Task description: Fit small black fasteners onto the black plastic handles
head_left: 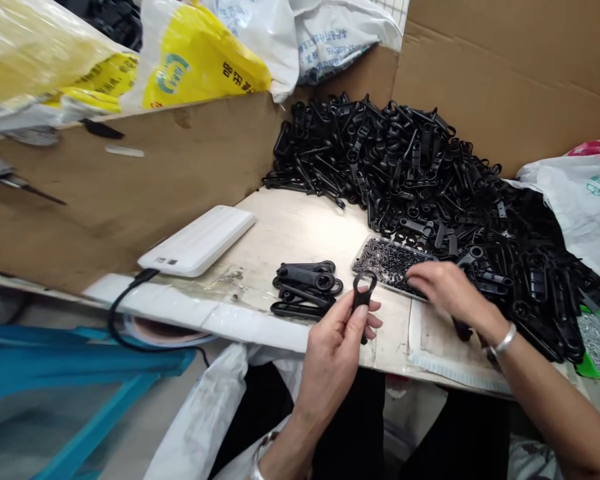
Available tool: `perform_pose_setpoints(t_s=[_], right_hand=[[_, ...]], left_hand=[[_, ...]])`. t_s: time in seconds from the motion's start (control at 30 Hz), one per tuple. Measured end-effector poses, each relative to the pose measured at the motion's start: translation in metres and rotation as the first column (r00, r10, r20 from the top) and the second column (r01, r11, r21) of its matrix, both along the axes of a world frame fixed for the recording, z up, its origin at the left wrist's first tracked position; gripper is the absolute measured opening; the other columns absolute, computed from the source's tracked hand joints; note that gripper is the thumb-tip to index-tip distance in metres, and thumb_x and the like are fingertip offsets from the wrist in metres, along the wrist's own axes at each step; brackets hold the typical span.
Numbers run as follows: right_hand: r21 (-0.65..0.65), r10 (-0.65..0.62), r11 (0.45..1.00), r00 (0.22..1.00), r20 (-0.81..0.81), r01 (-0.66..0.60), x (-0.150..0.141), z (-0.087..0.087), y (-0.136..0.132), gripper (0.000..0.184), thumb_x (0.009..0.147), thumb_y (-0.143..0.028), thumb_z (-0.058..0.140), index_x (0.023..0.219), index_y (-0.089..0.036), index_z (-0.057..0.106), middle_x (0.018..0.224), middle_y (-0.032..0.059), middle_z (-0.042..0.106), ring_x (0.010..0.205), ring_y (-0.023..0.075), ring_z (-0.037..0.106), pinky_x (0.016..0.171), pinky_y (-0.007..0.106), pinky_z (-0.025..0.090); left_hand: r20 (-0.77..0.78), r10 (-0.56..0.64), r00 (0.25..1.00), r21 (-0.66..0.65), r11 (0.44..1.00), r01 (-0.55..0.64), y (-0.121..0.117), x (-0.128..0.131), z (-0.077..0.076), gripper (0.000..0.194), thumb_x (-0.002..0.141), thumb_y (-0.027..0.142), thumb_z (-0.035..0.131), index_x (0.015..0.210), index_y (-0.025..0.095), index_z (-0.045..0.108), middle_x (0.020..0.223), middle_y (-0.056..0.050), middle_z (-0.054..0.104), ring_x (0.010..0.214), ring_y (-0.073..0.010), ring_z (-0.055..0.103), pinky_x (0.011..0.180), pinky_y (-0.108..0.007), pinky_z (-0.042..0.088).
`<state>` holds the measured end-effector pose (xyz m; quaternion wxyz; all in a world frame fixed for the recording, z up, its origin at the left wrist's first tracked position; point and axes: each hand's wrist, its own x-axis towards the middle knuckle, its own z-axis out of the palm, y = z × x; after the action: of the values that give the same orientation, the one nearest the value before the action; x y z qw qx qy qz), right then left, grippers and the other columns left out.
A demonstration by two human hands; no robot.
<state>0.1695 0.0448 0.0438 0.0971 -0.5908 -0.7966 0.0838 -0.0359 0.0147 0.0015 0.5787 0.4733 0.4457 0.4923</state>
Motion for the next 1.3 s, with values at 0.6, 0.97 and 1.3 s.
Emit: perform_pose_setpoints(t_s=[0.6, 0.97, 1.3], right_hand=[[0.070, -0.336, 0.935, 0.801, 0.496, 0.348, 0.045, -0.006, 0.091, 0.029, 0.091, -0.021, 0.046, 0.108, -0.020, 0.069, 0.110, 0.0135, 0.065, 0.092, 0.0255, 0.066, 0.073, 0.031, 0.045], [0.039, -0.169, 0.986, 0.939, 0.300, 0.165, 0.038, -0.012, 0.054, 0.028, 0.095, -0.033, 0.046, 0.108, -0.025, 0.070, 0.098, 0.0060, 0.071, 0.092, 0.0191, 0.064, 0.076, 0.025, 0.043], [0.118, -0.211, 0.976, 0.935, 0.284, 0.185, 0.031, -0.035, 0.059, 0.031, 0.097, -0.022, 0.039, 0.106, -0.023, 0.068, 0.104, 0.0074, 0.069, 0.101, 0.0223, 0.054, 0.077, 0.029, 0.041]], left_hand=[[0.476, -0.125, 0.871, -0.327, 0.893, 0.308, -0.010, 0.014, 0.002, 0.048, 0.073, 0.028, 0.074, 0.117, 0.014, 0.062, 0.116, -0.014, 0.066, 0.092, -0.0228, 0.067, 0.070, -0.028, 0.054], [0.498, 0.022, 0.867, -0.329, 0.930, 0.166, -0.016, 0.015, 0.002, 0.044, 0.068, 0.026, 0.079, 0.108, 0.016, 0.063, 0.120, -0.010, 0.064, 0.107, -0.0285, 0.065, 0.085, -0.034, 0.056], [0.466, 0.160, 0.870, -0.338, 0.941, 0.008, -0.008, -0.003, 0.003, 0.049, 0.063, 0.026, 0.082, 0.108, 0.016, 0.063, 0.116, -0.010, 0.066, 0.100, -0.0267, 0.068, 0.085, -0.035, 0.057]])
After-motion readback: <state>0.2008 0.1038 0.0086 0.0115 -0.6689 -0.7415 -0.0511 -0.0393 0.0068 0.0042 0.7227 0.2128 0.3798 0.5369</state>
